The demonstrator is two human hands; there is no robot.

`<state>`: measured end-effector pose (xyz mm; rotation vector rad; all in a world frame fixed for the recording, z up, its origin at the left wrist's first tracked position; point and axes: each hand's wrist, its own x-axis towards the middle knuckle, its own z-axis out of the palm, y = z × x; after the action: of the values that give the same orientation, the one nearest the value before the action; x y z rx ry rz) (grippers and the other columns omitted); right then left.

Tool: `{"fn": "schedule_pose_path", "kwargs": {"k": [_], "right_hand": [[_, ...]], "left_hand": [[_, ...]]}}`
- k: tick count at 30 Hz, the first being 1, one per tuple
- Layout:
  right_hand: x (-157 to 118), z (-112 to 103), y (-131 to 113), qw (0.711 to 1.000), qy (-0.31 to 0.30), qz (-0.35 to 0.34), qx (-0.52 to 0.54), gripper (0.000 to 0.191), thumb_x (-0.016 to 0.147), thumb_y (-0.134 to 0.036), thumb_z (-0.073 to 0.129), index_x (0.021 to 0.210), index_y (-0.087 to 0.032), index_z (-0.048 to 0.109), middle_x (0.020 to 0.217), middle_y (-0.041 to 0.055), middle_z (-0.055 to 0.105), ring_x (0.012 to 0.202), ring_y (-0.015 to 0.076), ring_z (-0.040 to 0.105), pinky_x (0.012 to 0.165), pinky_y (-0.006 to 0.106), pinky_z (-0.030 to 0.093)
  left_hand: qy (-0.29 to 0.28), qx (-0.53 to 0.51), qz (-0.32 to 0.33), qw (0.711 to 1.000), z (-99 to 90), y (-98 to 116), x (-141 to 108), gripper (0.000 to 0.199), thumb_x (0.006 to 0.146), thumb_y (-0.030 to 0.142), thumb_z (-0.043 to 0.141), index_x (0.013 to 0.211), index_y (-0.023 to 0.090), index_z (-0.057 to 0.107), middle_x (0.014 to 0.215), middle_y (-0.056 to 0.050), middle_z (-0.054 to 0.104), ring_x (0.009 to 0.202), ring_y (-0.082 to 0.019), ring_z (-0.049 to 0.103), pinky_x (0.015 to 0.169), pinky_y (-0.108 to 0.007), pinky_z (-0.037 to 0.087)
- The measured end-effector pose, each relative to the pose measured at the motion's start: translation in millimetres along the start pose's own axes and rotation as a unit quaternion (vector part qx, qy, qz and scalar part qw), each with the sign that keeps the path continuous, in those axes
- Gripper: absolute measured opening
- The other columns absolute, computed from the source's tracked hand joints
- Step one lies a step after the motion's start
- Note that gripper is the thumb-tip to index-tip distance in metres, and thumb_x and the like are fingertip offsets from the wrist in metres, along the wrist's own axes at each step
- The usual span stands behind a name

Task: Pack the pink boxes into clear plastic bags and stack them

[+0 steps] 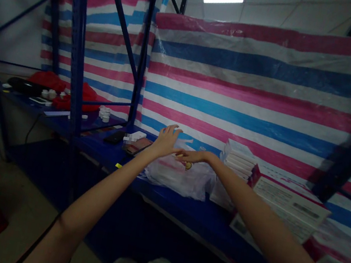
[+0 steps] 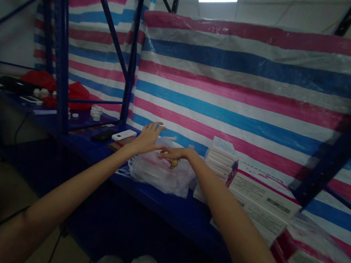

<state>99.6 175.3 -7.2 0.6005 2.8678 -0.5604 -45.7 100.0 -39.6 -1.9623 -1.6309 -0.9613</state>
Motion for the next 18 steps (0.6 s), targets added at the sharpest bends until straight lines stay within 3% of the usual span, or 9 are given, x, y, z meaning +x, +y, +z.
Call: {"fn": "schedule_pose_path", "kwargs": {"k": [2, 5, 7, 10, 15, 18], "right_hand": [[-17.1, -5.7, -0.7, 0.999, -0.04, 0.03, 0.01, 0.046, 0.073, -0.041, 0.062, 0.111, -0.017, 0.056, 0.112, 0.0078, 0.057, 0.105, 0.0206, 0.051, 0.093, 0.033, 0.038], [-45.0, -3.5, 1.4, 0.992, -0.048, 0.113, -0.026, 0.062, 0.045, -0.034, 0.081, 0.103, -0.021, 0.062, 0.096, 0.0043, 0.063, 0.1, 0.0254, 0.054, 0.089, 0.036, 0.039], [-59.7, 2.6, 6.2, 0.983, -0.004, 0.157, -0.095, 0.044, 0.045, -0.023, 0.081, 0.086, -0.02, 0.066, 0.086, 0.0041, 0.063, 0.099, 0.0274, 0.054, 0.088, 0.041, 0.038], [-74.5, 0.2, 16.7, 0.963, 0.101, 0.16, -0.191, 0.007, 0.064, -0.009, 0.066, 0.068, -0.015, 0.064, 0.084, 0.011, 0.062, 0.097, 0.0277, 0.054, 0.087, 0.041, 0.038], [-88.1, -51.1, 23.6, 0.906, 0.301, 0.117, -0.273, 0.018, 0.076, -0.006, 0.047, 0.08, -0.008, 0.064, 0.1, 0.0201, 0.058, 0.101, 0.0282, 0.051, 0.088, 0.038, 0.037], [-86.6, -75.3, 16.3, 0.918, 0.334, 0.13, -0.167, 0.018, 0.079, -0.015, 0.046, 0.078, -0.009, 0.064, 0.081, 0.0145, 0.062, 0.081, 0.0234, 0.058, 0.078, 0.035, 0.042]], "left_hand": [[-0.097, -0.06, -0.03, 0.993, 8.7, -9.3, 13.9, 0.061, 0.06, 0.04, 0.071, 0.113, 0.018, 0.051, 0.115, -0.011, 0.055, 0.108, -0.028, 0.048, 0.091, -0.041, 0.034], [-0.168, -0.185, -0.073, 0.966, 21.5, -16.7, 33.9, 0.02, 0.059, 0.02, 0.068, 0.078, 0.018, 0.063, 0.074, -0.004, 0.065, 0.085, -0.024, 0.058, 0.082, -0.034, 0.039], [-0.147, -0.228, -0.085, 0.959, 21.0, -20.5, 47.4, 0.004, 0.064, 0.014, 0.058, 0.062, 0.017, 0.06, 0.06, -0.002, 0.062, 0.075, -0.021, 0.059, 0.077, -0.031, 0.041], [-0.109, -0.284, -0.098, 0.947, 4.3, -29.3, 66.4, 0.017, 0.069, 0.013, 0.045, 0.057, 0.016, 0.056, 0.057, -0.003, 0.061, 0.066, -0.017, 0.059, 0.07, -0.028, 0.043], [-0.04, -0.455, -0.168, 0.874, -33.2, -49.1, 80.0, 0.013, 0.066, 0.01, 0.046, 0.063, 0.013, 0.057, 0.062, -0.007, 0.064, 0.065, -0.017, 0.06, 0.074, -0.035, 0.044], [-0.009, -0.505, -0.183, 0.843, -43.9, -52.8, 74.1, 0.011, 0.066, 0.011, 0.049, 0.071, 0.011, 0.059, 0.068, -0.008, 0.066, 0.067, -0.017, 0.062, 0.076, -0.036, 0.044]]}}
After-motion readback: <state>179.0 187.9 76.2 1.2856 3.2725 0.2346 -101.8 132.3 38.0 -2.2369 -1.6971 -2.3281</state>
